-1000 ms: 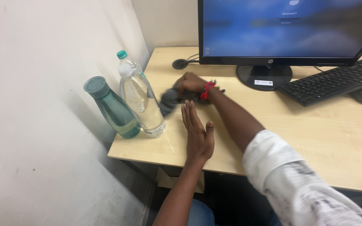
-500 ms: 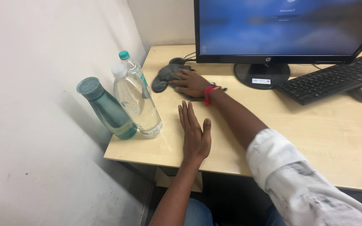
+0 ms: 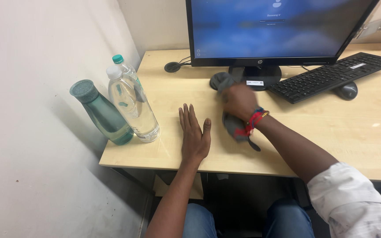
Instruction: The person wipes three water bottles, a keyboard, and the desk surface using a cloth.
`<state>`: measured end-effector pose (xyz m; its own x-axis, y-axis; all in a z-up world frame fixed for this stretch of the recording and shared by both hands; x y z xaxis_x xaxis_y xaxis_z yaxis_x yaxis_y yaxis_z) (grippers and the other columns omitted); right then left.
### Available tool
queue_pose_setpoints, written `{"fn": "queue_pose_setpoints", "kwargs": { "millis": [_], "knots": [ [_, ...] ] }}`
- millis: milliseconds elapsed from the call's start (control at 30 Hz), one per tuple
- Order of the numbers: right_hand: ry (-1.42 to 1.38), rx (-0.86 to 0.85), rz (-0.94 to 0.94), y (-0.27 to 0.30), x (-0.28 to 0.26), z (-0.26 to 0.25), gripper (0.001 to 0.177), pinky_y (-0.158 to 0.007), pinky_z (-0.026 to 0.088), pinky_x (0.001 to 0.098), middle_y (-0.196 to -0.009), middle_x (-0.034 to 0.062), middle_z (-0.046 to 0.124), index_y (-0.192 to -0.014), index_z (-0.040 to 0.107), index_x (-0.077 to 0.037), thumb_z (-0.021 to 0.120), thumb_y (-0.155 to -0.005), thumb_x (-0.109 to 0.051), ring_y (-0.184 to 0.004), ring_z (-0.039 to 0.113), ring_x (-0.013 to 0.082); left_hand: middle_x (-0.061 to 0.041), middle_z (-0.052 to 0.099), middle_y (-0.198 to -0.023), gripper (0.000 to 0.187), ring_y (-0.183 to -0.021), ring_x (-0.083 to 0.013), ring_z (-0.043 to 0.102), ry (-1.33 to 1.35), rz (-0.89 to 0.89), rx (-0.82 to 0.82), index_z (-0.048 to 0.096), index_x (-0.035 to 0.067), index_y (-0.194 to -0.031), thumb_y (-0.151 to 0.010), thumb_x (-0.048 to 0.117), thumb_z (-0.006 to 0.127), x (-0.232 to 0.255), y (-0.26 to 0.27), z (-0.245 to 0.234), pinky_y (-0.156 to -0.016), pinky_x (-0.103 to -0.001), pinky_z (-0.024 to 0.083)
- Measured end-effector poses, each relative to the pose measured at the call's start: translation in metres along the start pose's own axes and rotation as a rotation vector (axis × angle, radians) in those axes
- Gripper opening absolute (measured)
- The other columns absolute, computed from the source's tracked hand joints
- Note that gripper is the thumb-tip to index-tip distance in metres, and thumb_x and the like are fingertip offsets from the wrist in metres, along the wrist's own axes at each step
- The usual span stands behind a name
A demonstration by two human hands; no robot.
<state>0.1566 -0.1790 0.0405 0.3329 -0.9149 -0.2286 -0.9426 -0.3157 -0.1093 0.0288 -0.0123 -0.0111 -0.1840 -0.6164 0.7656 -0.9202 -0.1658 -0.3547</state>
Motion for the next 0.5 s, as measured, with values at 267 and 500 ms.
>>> {"fn": "queue_pose_setpoints", "kwargs": {
  "millis": [267,500],
  "knots": [
    [0.451,0.505,0.228,-0.097,0.110,0.064,0.049,-0.100,0.040,0.0624,-0.142,0.0347,0.049,-0.131,0.065,0.006,0.056,-0.092,-0.024,-0.126,0.048,0.0542,-0.015,0.003,-0.172,0.099,-0.160,-0.0309,-0.006,-0.045,-0.057,-0.049,0.011,0.005,-0.161,-0.093,0.077,0.020,0.003,0.000,0.000,-0.123,-0.051,0.023],
    [0.333,0.126,0.652,-0.145,0.081,0.055,0.067,-0.103,0.025,0.0736,-0.148,0.0394,0.030,-0.137,0.049,0.011,0.048,-0.093,-0.039,-0.134,0.028,0.0625,-0.017,0.005,-0.171,0.097,-0.160,-0.0326,-0.004,-0.030,-0.035,-0.033,0.011,0.004,-0.161,-0.096,0.074,0.024,-0.002,-0.001,0.003,-0.124,-0.052,0.023]
  ]
}}
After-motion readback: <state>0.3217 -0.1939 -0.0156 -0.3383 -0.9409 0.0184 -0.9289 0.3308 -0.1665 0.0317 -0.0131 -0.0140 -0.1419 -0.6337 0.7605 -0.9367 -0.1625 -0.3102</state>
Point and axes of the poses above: each hand's wrist, its own y-axis away from the middle knuckle, its own z-axis out of the palm, x = y × z, the point moved 1 cm from there along -y, towards the middle knuckle
